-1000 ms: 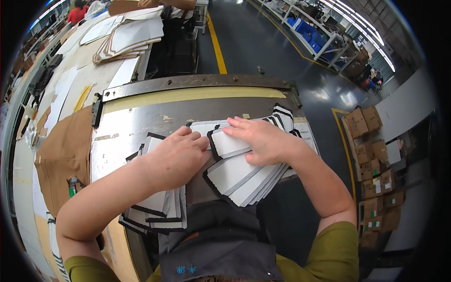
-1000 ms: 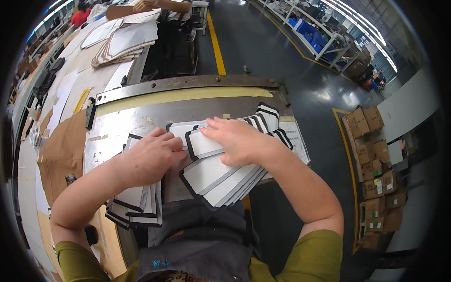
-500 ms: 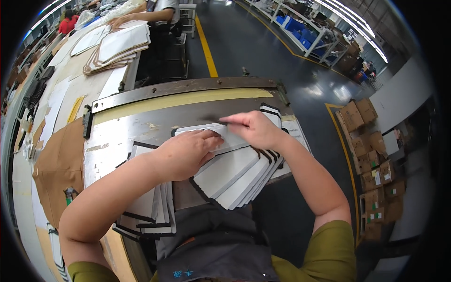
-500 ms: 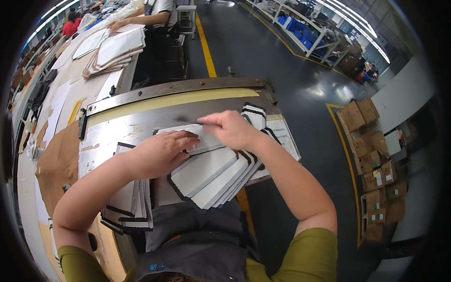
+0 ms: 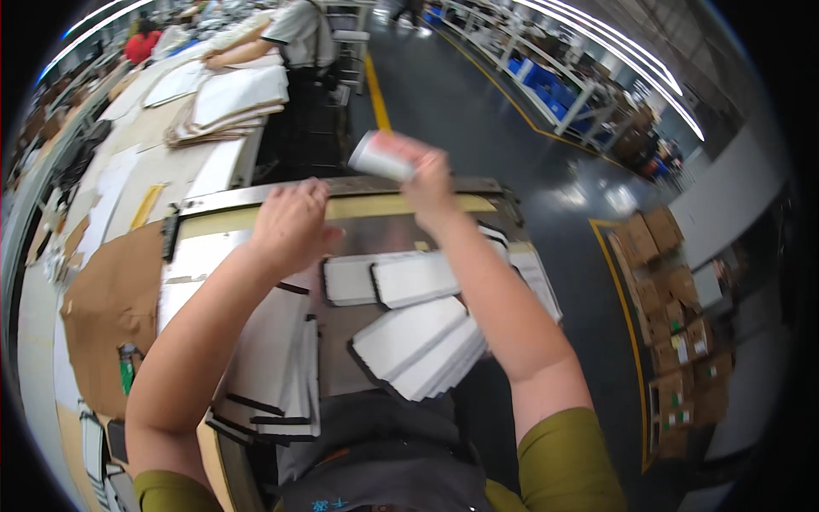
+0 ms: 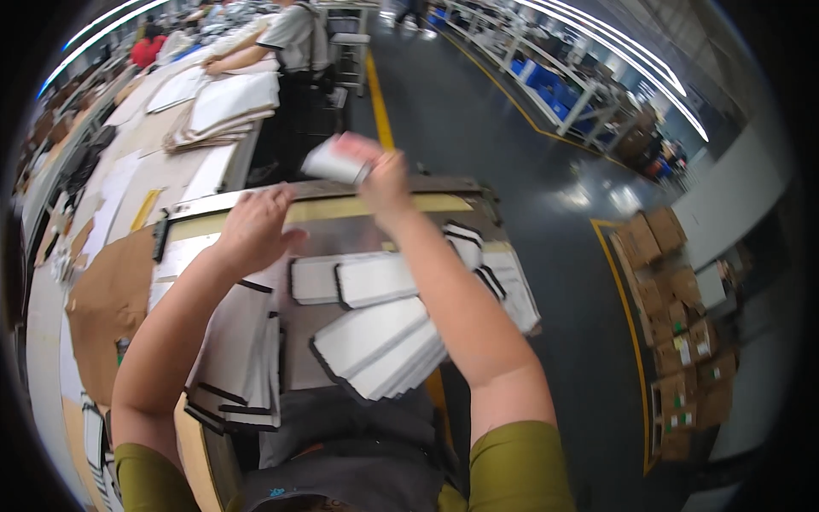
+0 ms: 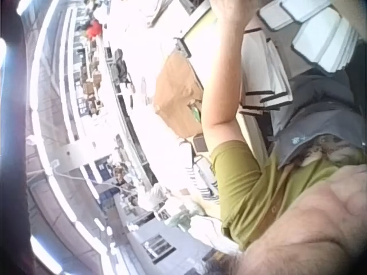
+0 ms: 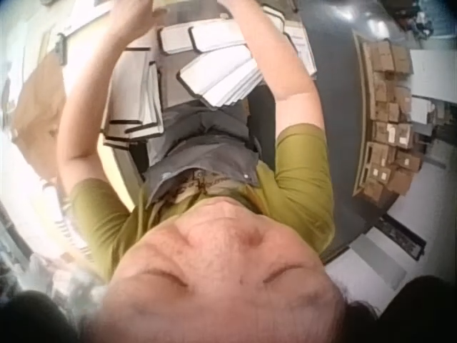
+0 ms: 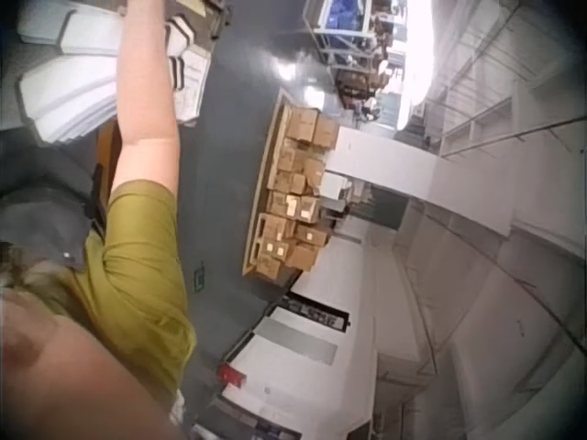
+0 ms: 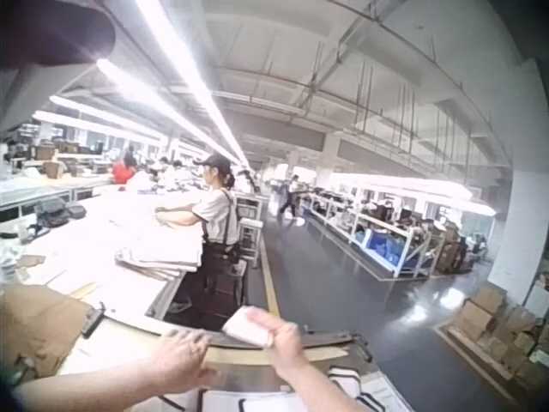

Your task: Layering and stacking pre-cut leather pieces with lining in a workshop environment.

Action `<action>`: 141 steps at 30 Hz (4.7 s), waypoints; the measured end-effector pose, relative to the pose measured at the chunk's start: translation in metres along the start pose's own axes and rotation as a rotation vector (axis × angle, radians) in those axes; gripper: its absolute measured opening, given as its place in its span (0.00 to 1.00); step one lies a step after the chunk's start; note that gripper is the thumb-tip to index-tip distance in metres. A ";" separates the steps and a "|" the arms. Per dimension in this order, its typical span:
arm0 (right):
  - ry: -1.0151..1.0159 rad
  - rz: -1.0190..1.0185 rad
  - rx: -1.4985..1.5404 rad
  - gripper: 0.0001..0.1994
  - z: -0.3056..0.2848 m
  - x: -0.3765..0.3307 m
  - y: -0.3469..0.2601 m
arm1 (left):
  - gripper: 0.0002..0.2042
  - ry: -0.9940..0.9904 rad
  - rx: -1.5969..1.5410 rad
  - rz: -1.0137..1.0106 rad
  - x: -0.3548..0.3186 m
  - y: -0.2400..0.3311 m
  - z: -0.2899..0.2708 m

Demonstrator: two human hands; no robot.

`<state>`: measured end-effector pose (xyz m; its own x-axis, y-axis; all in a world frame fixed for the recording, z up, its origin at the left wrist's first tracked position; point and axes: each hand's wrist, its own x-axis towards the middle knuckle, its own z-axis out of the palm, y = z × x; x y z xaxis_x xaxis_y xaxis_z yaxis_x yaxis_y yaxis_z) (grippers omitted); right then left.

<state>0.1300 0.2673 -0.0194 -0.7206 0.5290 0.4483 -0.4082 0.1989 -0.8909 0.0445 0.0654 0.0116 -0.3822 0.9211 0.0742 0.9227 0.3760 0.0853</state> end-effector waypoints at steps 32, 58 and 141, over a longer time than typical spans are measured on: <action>-0.558 -0.308 -1.022 0.20 0.042 -0.048 0.011 | 0.18 0.307 -0.192 0.211 -0.021 -0.064 0.049; -0.488 -0.057 -1.208 0.14 0.051 -0.046 -0.020 | 0.13 0.222 -0.262 0.158 -0.019 -0.064 0.043; -0.871 0.026 -1.360 0.33 -0.015 -0.111 -0.103 | 0.17 -0.039 -0.194 0.602 -0.120 -0.022 -0.058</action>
<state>0.2607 0.2007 0.0214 -0.9957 0.0331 -0.0868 0.0408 0.9953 -0.0880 0.0677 -0.0593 0.0584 0.2068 0.9698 0.1292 0.9479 -0.2313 0.2189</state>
